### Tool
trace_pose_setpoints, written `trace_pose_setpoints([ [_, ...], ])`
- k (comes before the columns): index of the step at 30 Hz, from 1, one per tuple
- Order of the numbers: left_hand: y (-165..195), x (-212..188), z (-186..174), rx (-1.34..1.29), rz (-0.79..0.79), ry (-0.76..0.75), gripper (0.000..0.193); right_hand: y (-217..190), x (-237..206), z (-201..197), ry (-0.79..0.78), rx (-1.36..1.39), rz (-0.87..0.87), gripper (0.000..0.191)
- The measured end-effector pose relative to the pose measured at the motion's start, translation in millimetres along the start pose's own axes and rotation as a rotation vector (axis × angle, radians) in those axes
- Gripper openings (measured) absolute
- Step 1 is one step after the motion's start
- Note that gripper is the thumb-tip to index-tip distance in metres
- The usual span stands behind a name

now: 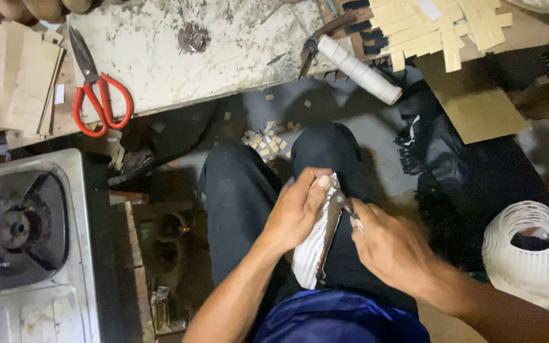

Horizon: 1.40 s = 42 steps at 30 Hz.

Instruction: The person sits at a workbench and works on a woven shoe upper fitted over a wooden last. They hold the shoe on their lap, use a small hammer to tap and set the upper, and use pliers to grip and tuck the material edges around the last, turning the shoe to work around its sides.

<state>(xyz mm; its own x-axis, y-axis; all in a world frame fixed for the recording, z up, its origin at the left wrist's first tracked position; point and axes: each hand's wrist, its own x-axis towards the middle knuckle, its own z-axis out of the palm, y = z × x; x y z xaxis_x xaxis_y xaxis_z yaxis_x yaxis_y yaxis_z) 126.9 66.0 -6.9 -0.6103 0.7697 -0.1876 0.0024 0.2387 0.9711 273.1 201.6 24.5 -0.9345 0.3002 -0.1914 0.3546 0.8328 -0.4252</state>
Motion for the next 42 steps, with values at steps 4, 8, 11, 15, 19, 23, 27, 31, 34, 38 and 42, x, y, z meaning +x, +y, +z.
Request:
trace_pose_setpoints([
  [4,9.5,-4.5,-11.8,0.109,0.143,0.045,0.025,-7.5,-2.0,0.0,-0.039,-0.014,-0.034,0.052],
  [8,9.5,-13.2,-12.3,0.234,0.231,0.103,0.020,-11.1,1.3,-6.6,-0.034,0.155,-0.110,0.039],
  [11,0.3,-16.6,-14.3,0.208,0.251,0.146,0.021,-15.2,1.7,-14.7,-0.016,0.328,-0.156,0.037],
  [15,-15.5,-18.7,-13.7,0.138,0.272,0.158,0.027,-13.5,0.0,-10.1,-0.077,0.377,0.033,0.033],
  [19,-28.9,-24.5,-2.0,-0.088,0.090,0.192,0.040,-1.5,7.2,21.3,-0.047,0.246,-0.031,0.023],
  [23,-44.8,-17.3,2.1,-0.318,0.182,0.235,0.046,-9.7,19.5,27.0,0.103,0.116,-0.191,0.024],
  [27,-57.4,-9.7,-1.2,-0.344,0.118,0.261,0.047,-42.6,18.2,-34.0,-0.057,0.312,-0.082,0.023],
  [31,-56.7,-13.1,2.4,-0.329,0.129,0.306,0.047,-39.3,0.9,-66.3,-0.022,0.786,-0.404,0.024],
  [34,-51.5,-15.9,1.4,-0.280,0.154,0.328,0.046,-22.8,19.9,-38.0,-0.278,0.764,-0.493,0.025],
  [38,-47.2,-12.9,-1.7,-0.291,0.198,0.332,0.046,-5.6,-2.9,-6.8,-0.021,0.222,-0.040,0.024],
  [42,-45.8,-11.3,-0.1,-0.235,0.131,0.327,0.045,-7.6,-18.0,-10.1,0.234,0.516,-0.408,0.016],
])
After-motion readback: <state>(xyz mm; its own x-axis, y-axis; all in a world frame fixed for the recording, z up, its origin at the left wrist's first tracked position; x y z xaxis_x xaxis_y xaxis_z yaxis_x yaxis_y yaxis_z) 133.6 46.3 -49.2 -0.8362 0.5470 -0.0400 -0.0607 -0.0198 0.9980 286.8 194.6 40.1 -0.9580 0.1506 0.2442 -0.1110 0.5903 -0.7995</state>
